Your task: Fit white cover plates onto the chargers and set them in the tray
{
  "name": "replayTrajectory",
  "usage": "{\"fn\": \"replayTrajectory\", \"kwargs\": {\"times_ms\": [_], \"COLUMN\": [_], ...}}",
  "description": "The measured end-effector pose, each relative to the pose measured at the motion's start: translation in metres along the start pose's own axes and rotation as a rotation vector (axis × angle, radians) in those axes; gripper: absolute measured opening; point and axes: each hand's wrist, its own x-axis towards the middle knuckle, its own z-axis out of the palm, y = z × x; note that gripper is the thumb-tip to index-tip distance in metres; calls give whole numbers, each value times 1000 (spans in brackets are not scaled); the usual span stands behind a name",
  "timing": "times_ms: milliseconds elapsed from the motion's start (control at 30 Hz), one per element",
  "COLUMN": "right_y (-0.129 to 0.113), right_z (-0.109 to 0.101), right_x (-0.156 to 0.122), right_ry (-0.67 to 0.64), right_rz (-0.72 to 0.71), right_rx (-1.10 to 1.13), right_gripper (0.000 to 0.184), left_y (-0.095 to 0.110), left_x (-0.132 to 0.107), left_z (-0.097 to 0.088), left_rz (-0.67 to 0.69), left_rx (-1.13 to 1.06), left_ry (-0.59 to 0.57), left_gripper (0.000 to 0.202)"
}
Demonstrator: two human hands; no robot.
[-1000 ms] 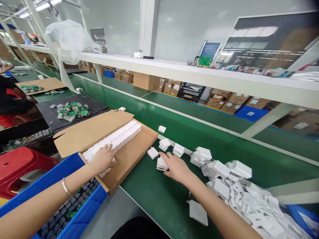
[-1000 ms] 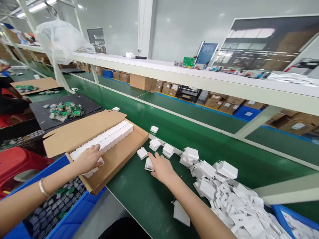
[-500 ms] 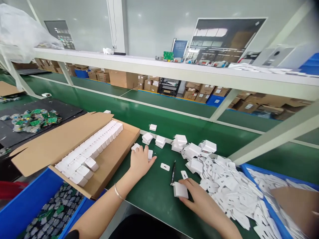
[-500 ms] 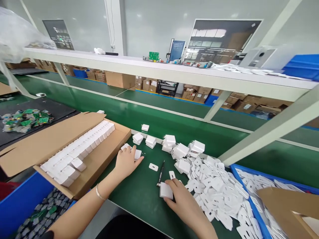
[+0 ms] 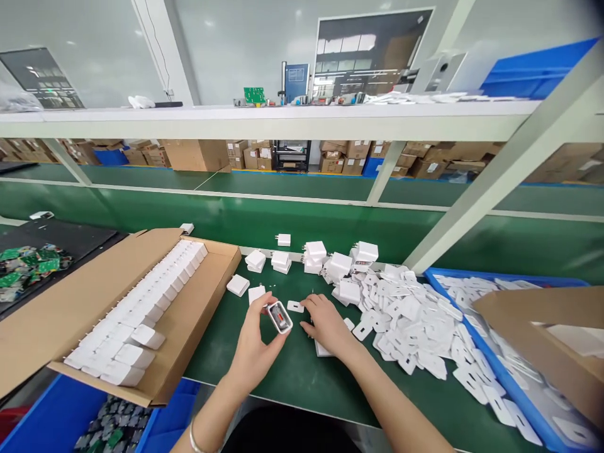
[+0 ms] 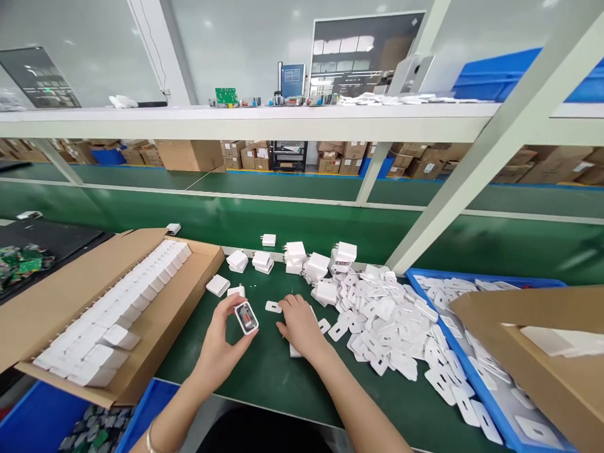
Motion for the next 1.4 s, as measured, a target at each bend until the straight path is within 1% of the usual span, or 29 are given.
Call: {"fn": "replayTrajectory", "kwargs": {"times_ms": [67,133,167,233,333,367,433,567,667,767,867,967,1000,1067,1133,1200,1233,1300,1333,1400], "right_y": [-3,-6,-7,-11,-17,-18,-21,-22,-20,-18,-19,-19,-19,-17,-12,-3,2,14,21,33], "right_z": [6,9,9,9,10,11,14,16,15,14,13,14,15,16,15,10,6,-2,-5,-10], "right_x": [13,19,21,22,24,25,27,31,32,30,27,24,24,25,26,26,26,27,27,27], "right_ry": [-30,-58,-68,-76,-69,-66,-61,-61,-61,-42,-20,-9,-7,-3,0,11,19,36,40,31], "right_rz": [-4,-3,0,15,74,99,141,184,203,206,194,183,180,171,132,65,32,-18,-37,-87], "right_rx": [-17,-35,-41,-51,-66,-73,-88,-114,-128,-134,-128,-126,-126,-126,-120,-118,-124,-153,-171,-192], "right_gripper": [24,15,13,18,35,37,35,19,8,11,21,33,33,26,17,14,18,35,40,40], "left_y": [9,15,18,22,26,27,27,23,20,18,18,18,18,18,17,16,15,13,13,14], "left_x": [-9,-14,-16,-19,-22,-23,-25,-27,-29,-29,-27,-24,-23,-23,-24,-26,-28,-30,-30,-29], "left_z": [-1,-1,-1,-1,0,1,2,5,11,17,21,21,21,21,22,22,22,21,19,16], "left_rz": [14,13,8,-3,-37,-54,-72,-15,-15,27,151,254,277,302,286,230,202,164,153,140], "left_rx": [-39,-57,-61,-71,-113,-127,-146,-200,-285,-327,-304,-238,-212,-166,-128,-107,-99,-66,-41,15], "left_ry": [25,42,48,58,64,67,72,58,55,116,176,206,216,236,247,240,235,226,219,194], "left_gripper": [58,57,56,53,48,47,43,40,38,41,48,54,55,55,53,50,49,47,47,47]}}
